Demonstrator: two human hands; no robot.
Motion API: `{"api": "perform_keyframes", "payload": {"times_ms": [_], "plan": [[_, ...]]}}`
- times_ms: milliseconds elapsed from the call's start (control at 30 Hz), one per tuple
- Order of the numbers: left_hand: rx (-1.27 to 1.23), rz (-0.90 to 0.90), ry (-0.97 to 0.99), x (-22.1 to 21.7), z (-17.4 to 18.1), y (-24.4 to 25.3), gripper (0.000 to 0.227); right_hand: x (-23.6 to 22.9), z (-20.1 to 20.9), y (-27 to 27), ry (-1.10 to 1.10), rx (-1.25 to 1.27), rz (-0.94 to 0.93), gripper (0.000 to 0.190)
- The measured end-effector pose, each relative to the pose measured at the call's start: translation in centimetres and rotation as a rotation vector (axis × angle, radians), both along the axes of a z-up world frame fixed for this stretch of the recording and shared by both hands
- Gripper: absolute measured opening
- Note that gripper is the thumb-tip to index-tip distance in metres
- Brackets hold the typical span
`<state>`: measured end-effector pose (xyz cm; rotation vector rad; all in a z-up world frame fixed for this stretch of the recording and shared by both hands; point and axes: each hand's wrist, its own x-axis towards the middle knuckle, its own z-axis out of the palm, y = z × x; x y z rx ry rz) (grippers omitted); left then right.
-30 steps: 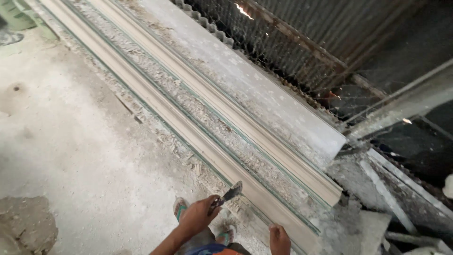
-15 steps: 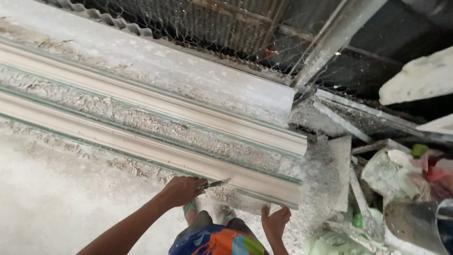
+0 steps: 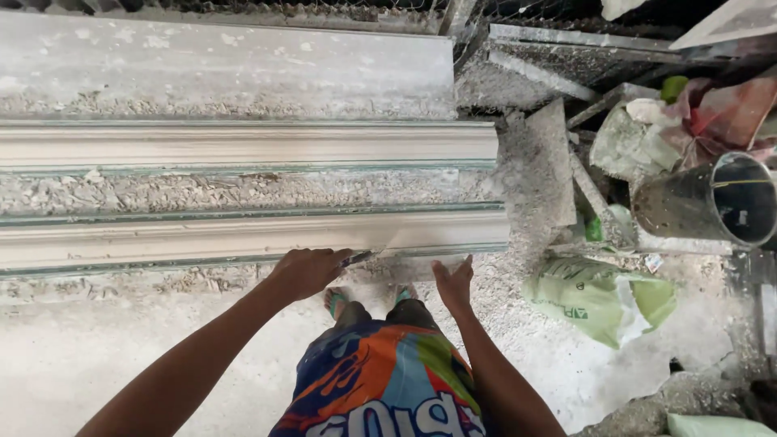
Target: Trim and refine the edges of decorative plaster cornices using a hand scraper.
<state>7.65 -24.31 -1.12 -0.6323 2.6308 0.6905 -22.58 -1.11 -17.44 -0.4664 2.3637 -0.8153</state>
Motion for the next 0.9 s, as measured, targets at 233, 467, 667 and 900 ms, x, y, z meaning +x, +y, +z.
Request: {"api": "perform_keyframes", "payload": {"times_ms": [233,467,667,900], "plan": [[-0.02,-0.085,-0.017,-0.2,1.2,-1.4,0.041,0.0,0.6,-0.2,-0.025,0.026,-0.061,0.124],[-0.035,-0.137,-0.053,1.2,-1.4,-3.8,0.04,0.9,3.5,-1.0,-0.042,0.04,-0.083,0.114],[-0.037,-0.219,-0.055,-3.5,-0.9,-2.7,0.038,0.8,3.7,-0.8,-0.036,0.025,-0.086,0.111],[-0.096,-0.292,-0.041,-4.5,0.2,-3.4,0.038,0.4,4.8,-1.1,-0.147,-0.002,-0.086,0.117]]}}
